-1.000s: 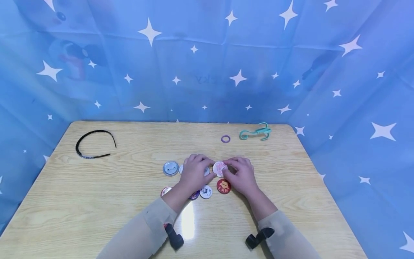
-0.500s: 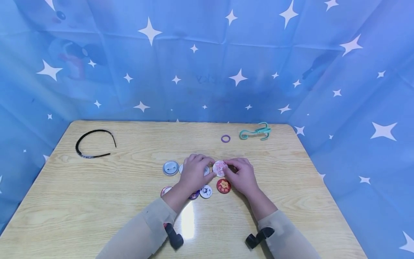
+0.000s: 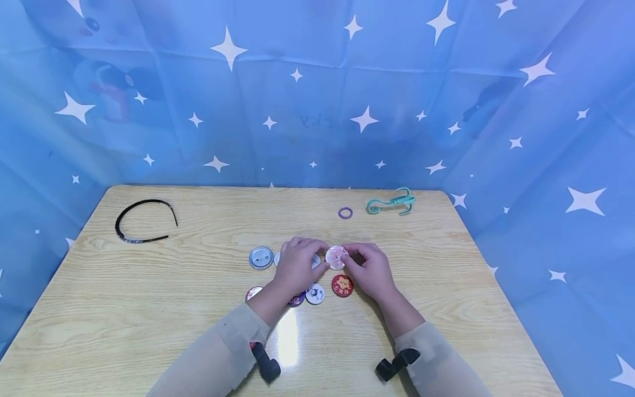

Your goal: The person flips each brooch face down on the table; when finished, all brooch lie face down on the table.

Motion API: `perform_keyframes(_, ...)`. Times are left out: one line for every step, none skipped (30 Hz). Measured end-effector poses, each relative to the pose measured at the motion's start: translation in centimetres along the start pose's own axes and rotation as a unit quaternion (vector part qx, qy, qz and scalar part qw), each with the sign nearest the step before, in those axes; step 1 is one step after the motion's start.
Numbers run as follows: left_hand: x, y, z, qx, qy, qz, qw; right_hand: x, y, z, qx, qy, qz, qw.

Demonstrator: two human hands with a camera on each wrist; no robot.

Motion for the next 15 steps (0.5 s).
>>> perform_keyframes(0.02, -0.02, 0.03, 0.0, 0.001, 0.002, 1.0, 0.04, -0.01, 0.03, 0.003, 0.001, -0.003, 1.0)
perform_keyframes(0.04, -0.05, 0.05, 0.001, 0.003, 0.004, 1.0, 0.06, -0.02, 0.06, 0.005, 0.002, -0.006, 1.0)
perform_keyframes(0.06, -0.08, 0.06, 0.001, 0.005, 0.006, 1.0, 0.08, -0.01, 0.07, 0.005, 0.003, -0.008, 0.9999)
perform_keyframes(0.09, -0.11, 0.05, 0.002, 0.007, 0.007, 1.0, 0.12, 0.06, 0.06, 0.005, 0.004, -0.01, 0.9999)
perform_keyframes(0.1, -0.14, 0.06, 0.004, 0.009, 0.007, 0.9999, 0.14, 0.07, 0.05, 0.006, 0.004, -0.012, 0.9999)
perform_keyframes(0.1, -0.17, 0.06, 0.004, 0.011, 0.008, 0.9999, 0.17, 0.08, 0.03, 0.006, 0.005, -0.012, 0.9999)
perform_keyframes(0.12, -0.17, 0.04, 0.005, 0.014, 0.009, 0.9999, 0.17, 0.11, 0.03, 0.006, 0.006, -0.012, 0.9999)
perform_keyframes(0.14, -0.18, 0.02, 0.006, 0.015, 0.011, 0.9998, 0.17, 0.16, 0.02, 0.005, 0.007, -0.012, 0.9999)
perform_keyframes(0.16, -0.19, 0.02, 0.006, 0.016, 0.011, 0.9998, 0.17, 0.19, 0.01, 0.004, 0.008, -0.012, 0.9999)
perform_keyframes(0.18, -0.19, 0.02, 0.006, 0.017, 0.013, 0.9997, 0.18, 0.21, 0.02, 0.003, 0.008, -0.009, 0.9999)
perform_keyframes(0.17, -0.19, 0.03, 0.007, 0.018, 0.014, 0.9997, 0.17, 0.18, 0.03, 0.002, 0.008, -0.008, 0.9999)
perform_keyframes(0.18, -0.19, 0.03, 0.007, 0.02, 0.015, 0.9997, 0.17, 0.17, 0.03, 0.0, 0.008, -0.007, 0.9999)
perform_keyframes(0.2, -0.2, 0.01, 0.008, 0.022, 0.016, 0.9996, 0.16, 0.15, 0.03, -0.003, 0.009, -0.007, 0.9999)
perform_keyframes(0.2, -0.2, -0.01, 0.009, 0.025, 0.017, 0.9995, 0.15, 0.12, 0.03, -0.004, 0.01, -0.007, 0.9999)
perform_keyframes(0.17, -0.19, -0.03, 0.01, 0.028, 0.018, 0.9994, 0.12, 0.07, 0.02, -0.006, 0.011, -0.007, 0.9999)
Point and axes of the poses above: each hand's wrist, its own z-axis away from the middle knuckle, its own x-axis out of the palm, y = z × x, the point moved 1 cm from there along -z, towards the middle knuckle, and after that the axes turned 12 degrees about -z, right-handed, at the moved point
